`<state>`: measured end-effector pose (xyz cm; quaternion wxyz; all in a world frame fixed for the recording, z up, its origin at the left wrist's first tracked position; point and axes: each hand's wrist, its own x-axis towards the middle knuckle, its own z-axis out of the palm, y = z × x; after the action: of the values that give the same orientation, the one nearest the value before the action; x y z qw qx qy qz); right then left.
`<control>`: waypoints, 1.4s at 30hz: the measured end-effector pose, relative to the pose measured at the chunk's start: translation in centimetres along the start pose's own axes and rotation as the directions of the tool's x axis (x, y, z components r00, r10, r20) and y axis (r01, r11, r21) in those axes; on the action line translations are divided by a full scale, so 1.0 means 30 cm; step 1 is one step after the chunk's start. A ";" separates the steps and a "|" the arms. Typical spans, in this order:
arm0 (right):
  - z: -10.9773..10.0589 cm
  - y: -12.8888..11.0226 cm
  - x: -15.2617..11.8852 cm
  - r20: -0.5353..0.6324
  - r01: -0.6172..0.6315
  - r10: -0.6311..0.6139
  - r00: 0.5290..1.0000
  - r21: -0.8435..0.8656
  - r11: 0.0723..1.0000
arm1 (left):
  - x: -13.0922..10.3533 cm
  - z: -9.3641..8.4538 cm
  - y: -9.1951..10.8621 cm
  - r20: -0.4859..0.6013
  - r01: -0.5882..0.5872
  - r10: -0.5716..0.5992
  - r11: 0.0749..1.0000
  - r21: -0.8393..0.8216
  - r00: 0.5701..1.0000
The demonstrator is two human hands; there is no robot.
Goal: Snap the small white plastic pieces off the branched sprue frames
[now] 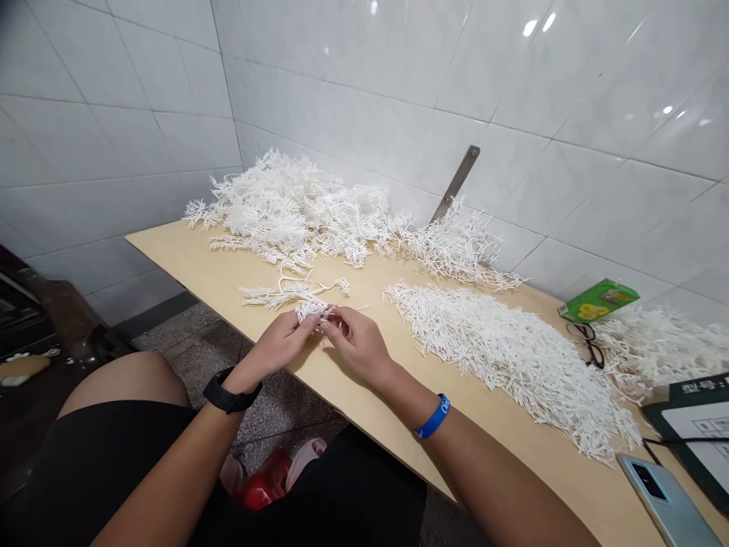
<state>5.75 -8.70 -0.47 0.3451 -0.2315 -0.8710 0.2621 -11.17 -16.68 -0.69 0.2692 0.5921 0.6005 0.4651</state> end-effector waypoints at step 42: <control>0.029 -0.032 -0.011 0.204 0.140 -0.131 0.970 -0.029 0.990 | 0.023 -0.003 -0.006 -0.088 0.102 -0.157 0.889 -0.446 0.984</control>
<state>5.11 -9.87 -0.59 0.2673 -0.1511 -0.9207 0.2410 -11.43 -16.02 -0.65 0.3892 0.4454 0.5333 0.6047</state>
